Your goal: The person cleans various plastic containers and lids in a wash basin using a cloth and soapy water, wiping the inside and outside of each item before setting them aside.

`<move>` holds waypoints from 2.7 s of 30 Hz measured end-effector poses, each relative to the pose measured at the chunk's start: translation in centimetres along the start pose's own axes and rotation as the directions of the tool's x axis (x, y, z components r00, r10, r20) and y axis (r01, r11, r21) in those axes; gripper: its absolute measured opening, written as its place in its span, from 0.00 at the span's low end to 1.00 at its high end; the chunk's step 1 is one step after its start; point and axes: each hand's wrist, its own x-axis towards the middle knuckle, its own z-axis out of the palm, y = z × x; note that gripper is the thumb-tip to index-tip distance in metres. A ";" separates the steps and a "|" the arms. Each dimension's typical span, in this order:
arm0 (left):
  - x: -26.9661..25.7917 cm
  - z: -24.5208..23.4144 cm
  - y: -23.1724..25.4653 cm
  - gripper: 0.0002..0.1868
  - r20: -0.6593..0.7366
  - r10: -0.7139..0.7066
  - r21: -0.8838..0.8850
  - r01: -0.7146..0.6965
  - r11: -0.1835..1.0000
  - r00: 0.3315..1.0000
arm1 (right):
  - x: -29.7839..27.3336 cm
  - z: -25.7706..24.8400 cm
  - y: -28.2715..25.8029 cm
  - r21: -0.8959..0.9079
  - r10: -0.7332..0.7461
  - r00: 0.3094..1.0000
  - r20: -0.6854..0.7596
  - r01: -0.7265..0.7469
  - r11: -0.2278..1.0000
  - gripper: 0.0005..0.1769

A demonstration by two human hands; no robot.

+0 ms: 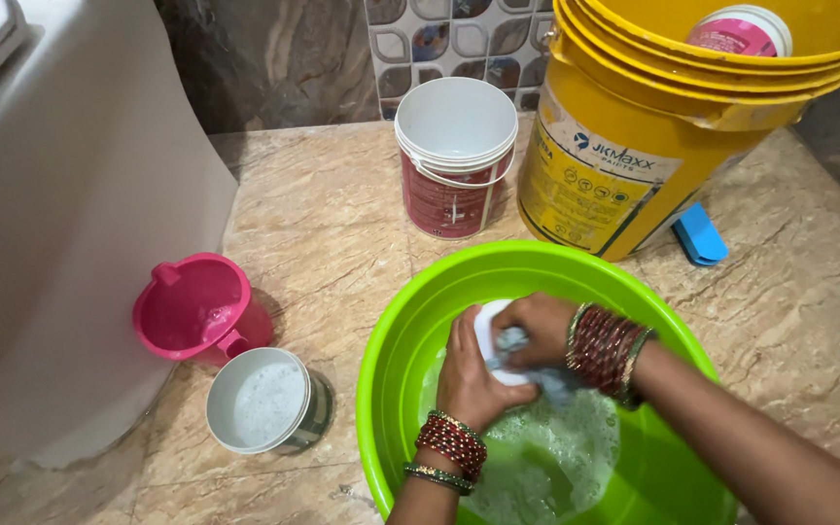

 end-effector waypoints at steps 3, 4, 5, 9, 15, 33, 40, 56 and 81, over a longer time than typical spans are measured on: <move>0.1 -0.1 -0.3 0.59 0.020 -0.183 -0.100 0.184 0.978 0.983 | 0.3 1.9 -2.2 0.018 -0.049 0.967 -0.251 0.055 0.998 0.16; 0.2 -0.3 -0.4 0.59 0.025 -0.174 -0.104 0.175 0.979 0.984 | 0.3 2.1 -2.5 0.073 -0.009 0.960 -0.279 0.030 0.997 0.16; 0.5 -0.5 -0.5 0.58 0.029 -0.165 -0.108 0.167 0.980 0.986 | 0.3 2.2 -2.7 0.129 0.033 0.952 -0.304 0.007 0.992 0.15; 0.5 0.1 0.2 0.57 -0.055 0.025 -0.061 -0.028 0.998 0.998 | 0.1 2.6 -3.0 0.237 0.211 0.877 -0.432 -0.115 0.965 0.17; 0.4 0.5 0.7 0.66 -0.015 -0.061 -0.019 0.061 0.998 0.998 | 0.0 2.3 -1.8 0.230 0.335 0.725 -0.602 -0.244 0.942 0.12; 0.6 0.8 -0.5 0.60 0.022 -0.082 -0.083 0.083 0.993 0.996 | 1.0 4.0 3.3 0.315 -0.223 0.915 -0.337 0.332 0.889 0.23; 0.5 0.7 -1.3 0.62 0.076 -0.105 -0.046 0.109 0.993 0.992 | 0.9 3.6 3.6 0.286 -0.247 0.947 -0.207 0.300 0.910 0.19; 0.9 1.0 -1.4 0.69 0.084 -0.057 0.064 0.052 0.997 0.995 | -0.7 -0.8 8.9 -0.013 0.069 0.996 0.064 -0.068 0.998 0.19; 3.4 -0.6 0.3 0.68 0.290 -0.007 0.231 -0.063 0.971 0.957 | 1.0 3.1 3.6 0.273 -0.211 0.929 -0.304 0.297 0.915 0.15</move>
